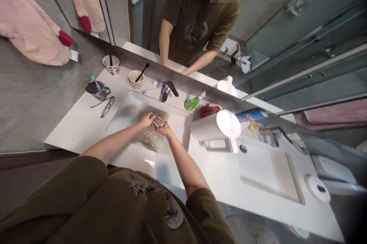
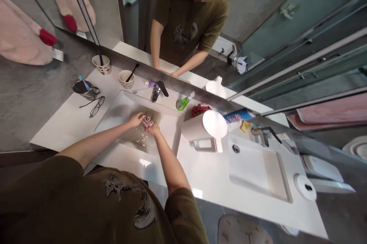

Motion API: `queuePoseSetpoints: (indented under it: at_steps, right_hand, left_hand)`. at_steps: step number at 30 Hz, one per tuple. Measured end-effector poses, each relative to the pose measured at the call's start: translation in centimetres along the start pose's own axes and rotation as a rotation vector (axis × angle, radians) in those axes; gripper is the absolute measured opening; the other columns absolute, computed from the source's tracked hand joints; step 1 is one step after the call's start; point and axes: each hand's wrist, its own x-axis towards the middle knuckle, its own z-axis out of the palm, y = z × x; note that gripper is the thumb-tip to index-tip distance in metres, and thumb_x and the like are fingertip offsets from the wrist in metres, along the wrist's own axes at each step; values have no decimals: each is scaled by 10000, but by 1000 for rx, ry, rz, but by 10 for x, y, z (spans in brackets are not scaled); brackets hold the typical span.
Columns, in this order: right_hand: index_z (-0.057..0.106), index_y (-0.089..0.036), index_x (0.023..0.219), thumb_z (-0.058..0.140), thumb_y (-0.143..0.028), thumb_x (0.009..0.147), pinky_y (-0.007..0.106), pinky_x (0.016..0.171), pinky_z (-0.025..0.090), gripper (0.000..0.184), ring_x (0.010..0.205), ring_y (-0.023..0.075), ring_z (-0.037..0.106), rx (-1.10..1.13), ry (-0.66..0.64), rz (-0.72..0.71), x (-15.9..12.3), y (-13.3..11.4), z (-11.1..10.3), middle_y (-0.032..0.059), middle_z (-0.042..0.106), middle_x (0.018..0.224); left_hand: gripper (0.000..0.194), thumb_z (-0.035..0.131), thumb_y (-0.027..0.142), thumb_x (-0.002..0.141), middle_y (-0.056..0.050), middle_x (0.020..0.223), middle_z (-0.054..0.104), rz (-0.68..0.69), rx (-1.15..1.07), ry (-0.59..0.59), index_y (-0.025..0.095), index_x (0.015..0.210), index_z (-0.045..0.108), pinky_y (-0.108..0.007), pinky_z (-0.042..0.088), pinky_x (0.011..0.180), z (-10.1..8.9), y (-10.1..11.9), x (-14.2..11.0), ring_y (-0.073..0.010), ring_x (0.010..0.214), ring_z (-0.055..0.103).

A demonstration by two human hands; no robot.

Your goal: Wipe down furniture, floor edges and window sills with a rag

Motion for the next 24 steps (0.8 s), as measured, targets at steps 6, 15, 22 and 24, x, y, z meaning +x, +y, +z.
queuePoseSetpoints:
  at_steps: [6, 15, 22, 24]
  right_hand:
    - [471, -227, 1067, 702, -317, 731, 351, 819, 521, 418, 830, 212, 660, -13, 87, -127, -11, 23, 13, 40, 677, 932]
    - [622, -216, 861, 552, -316, 837, 417, 769, 462, 125, 851, 253, 555, -73, 111, -1261, -76, -26, 102, 86, 557, 885]
    - [519, -227, 602, 526, -336, 804, 346, 619, 381, 229, 612, 181, 470, -24, -254, -1770, -178, -115, 271, 27, 486, 610]
    - [558, -228, 650, 528, -397, 804, 358, 665, 415, 230, 660, 190, 509, 7, -429, -1834, -220, -142, 347, 37, 535, 650]
  left_hand:
    - [214, 696, 355, 786, -110, 904, 664, -214, -204, -15, 189, 702, 591, -390, 440, 926, -15, -44, -23, -307, 1096, 579]
    - [440, 600, 589, 827, -34, 636, 624, -384, -1145, -351, 159, 735, 608, -287, 499, 654, -79, -71, -89, -171, 591, 602]
    - [336, 671, 369, 827, 12, 491, 521, -368, -1421, -103, 186, 585, 530, -239, 422, 460, -226, -165, -236, -129, 444, 514]
    - [347, 672, 378, 819, 11, 482, 519, -365, -1414, 59, 196, 565, 520, -258, 418, 439, -291, -209, -290, -142, 434, 515]
